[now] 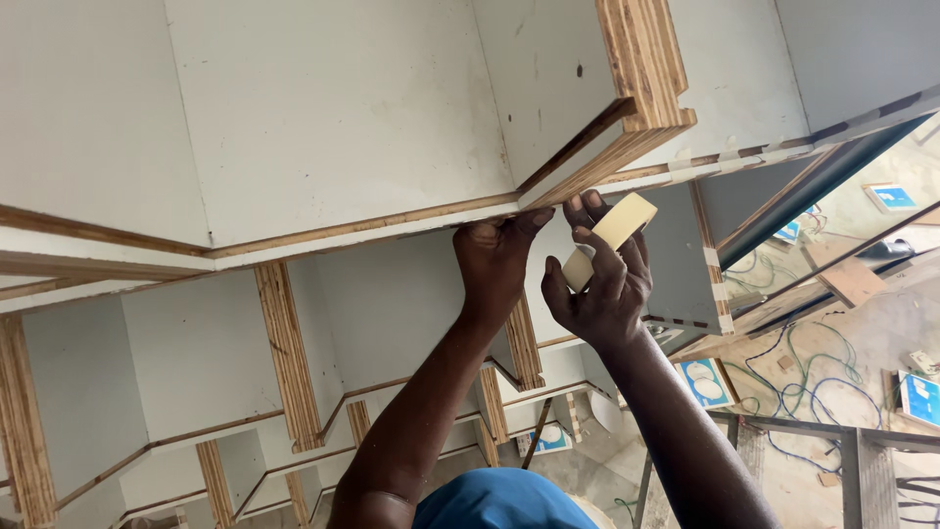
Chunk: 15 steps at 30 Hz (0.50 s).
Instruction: The person applies masking tape to the edges of a wooden cabinet frame. They use both hands to unroll the tape, press it onto the wood, and smooth it down along the seams and corners of the structure.
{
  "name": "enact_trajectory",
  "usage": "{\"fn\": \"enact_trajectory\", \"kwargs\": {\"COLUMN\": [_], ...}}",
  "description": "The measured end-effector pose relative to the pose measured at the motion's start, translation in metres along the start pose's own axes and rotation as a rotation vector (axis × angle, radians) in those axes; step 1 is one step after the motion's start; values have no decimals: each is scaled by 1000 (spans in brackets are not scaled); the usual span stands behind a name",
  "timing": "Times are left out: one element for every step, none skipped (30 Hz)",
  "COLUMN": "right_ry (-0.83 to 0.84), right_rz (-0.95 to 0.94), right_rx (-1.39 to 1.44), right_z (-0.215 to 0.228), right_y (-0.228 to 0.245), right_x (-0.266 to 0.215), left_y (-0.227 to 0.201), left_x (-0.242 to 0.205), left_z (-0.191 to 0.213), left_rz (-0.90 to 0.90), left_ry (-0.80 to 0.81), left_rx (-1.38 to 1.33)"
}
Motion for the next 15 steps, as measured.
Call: {"fn": "enact_trajectory", "kwargs": {"right_ry": [1, -1, -5, -8, -6, -4, -3, -5, -8, -10, -13, -16, -19, -13, -7], "right_rz": [-1, 0, 0, 0, -1, -2, -3, 0, 3, 6, 5, 5, 2, 10, 15], "right_rx": [3, 4, 5, 6, -1, -7, -14, -15, -14, -12, -7, -2, 0, -16, -33], "right_z": [-1, -1, -2, -2, -3, -3, -3, -3, -3, -3, -2, -1, 1, 2, 4], "right_y": [0, 0, 0, 0, -1, -1, -1, -1, -1, -1, 0, 1, 1, 1, 0], "right_x": [0, 0, 0, 0, 0, -1, -1, -2, -2, -2, -2, -2, -2, -1, -2], "left_y": [1, 2, 4, 4, 5, 5, 6, 6, 6, 7, 7, 6, 8, 8, 8], "left_x": [0, -1, 0, 0, 0, 0, 0, 1, 0, 0, -2, -4, -9, -16, -25], "left_z": [1, 2, 3, 3, 3, 3, 4, 4, 5, 5, 3, 1, 0, -3, -7], "left_rz": [10, 21, 30, 24, 17, 11, 10, 10, 9, 26, 44, 62, 139, 216, 297], "left_ry": [2, 5, 9, 11, 14, 17, 18, 18, 17, 3, -11, -24, -59, -94, -128], "left_rx": [0, -1, 0, -10, -21, -31, -7, 17, 42, 15, -13, -40, -128, -214, -300]}}
Point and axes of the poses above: each hand's wrist, its own x-axis towards the middle knuckle, its own z-axis out of the back of the hand, y = z × x, the point moved 7 cm from there along x, towards the middle knuckle, and after that the axes turned 3 degrees about -z, right-handed, at the moved point
